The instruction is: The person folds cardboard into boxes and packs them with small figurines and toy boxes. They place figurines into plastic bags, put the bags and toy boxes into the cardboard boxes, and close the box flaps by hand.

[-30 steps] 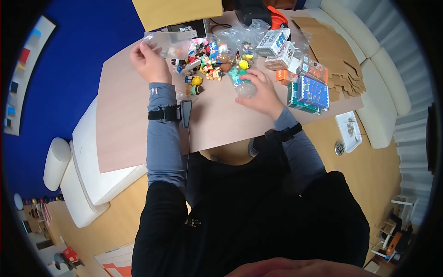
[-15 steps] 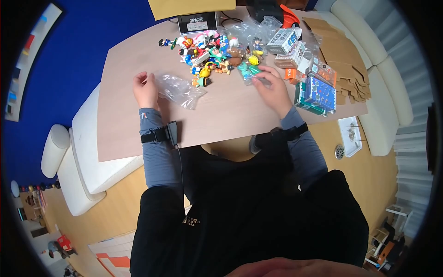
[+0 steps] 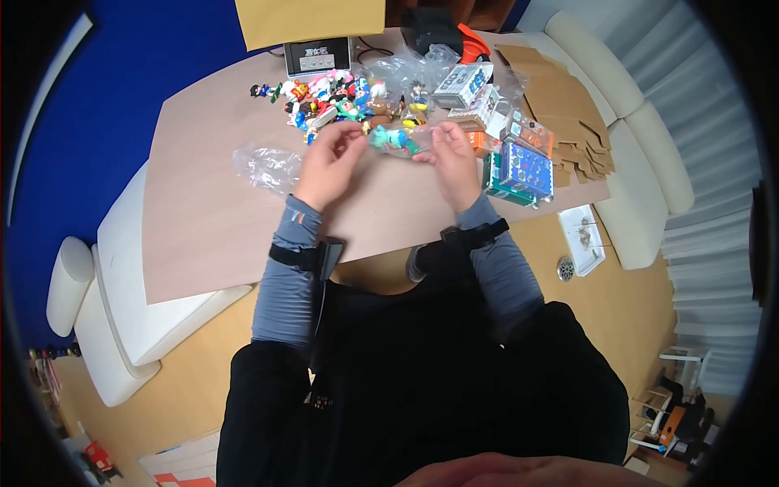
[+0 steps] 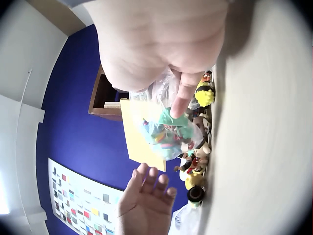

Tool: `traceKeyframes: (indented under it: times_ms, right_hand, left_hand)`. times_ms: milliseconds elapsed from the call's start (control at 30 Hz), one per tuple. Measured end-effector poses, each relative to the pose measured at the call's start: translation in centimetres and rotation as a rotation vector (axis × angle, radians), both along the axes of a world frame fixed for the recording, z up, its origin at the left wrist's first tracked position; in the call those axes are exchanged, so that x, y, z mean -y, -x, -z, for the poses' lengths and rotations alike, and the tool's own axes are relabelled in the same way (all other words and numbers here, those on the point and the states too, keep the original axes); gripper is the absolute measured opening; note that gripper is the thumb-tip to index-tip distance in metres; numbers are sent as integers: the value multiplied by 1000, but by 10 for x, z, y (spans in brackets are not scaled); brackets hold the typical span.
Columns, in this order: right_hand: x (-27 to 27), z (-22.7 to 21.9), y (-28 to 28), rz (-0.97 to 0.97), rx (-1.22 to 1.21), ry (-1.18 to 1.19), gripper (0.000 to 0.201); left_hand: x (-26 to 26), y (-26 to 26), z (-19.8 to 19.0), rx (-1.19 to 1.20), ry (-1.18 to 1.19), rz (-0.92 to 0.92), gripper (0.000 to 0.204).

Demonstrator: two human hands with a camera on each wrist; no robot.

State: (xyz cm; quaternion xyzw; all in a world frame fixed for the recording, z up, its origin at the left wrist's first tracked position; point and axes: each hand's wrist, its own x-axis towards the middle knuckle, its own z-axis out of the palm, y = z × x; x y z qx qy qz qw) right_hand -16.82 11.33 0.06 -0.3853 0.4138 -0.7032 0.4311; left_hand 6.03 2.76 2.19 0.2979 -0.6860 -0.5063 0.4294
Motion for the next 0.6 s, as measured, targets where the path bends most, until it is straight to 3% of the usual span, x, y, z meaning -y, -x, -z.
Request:
traceKeyframes:
  times_ms: [67,133,233,333,367,433,600]
  right_hand:
    - [2,-5,-6,-40,60,-19,17]
    - [7,-3,-7,-170,160,7,18]
    - [15,-9,-14,-192,327,-28,18]
    - [30,-6,-20,-279,436,3,18]
    - [36,-1,-22,-272,445,10,18]
    - [46,11,-28,-456,418,6,19]
    - [48,8,-45,-486,327,-6,18]
  left_hand:
    - [-7,10,4,-9,-127,74,35]
    - [-10,12,4,-16,-189,60,36]
    - [-7,9,6,-69,-289,46,37]
    - [-2,3,4,-260,-405,57,37]
    - [-2,2,1,-249,-403,63,37]
    - [-4,1,-4,-329,-451,-42,38]
    - [3,3,-15,-376,-450,-129,33]
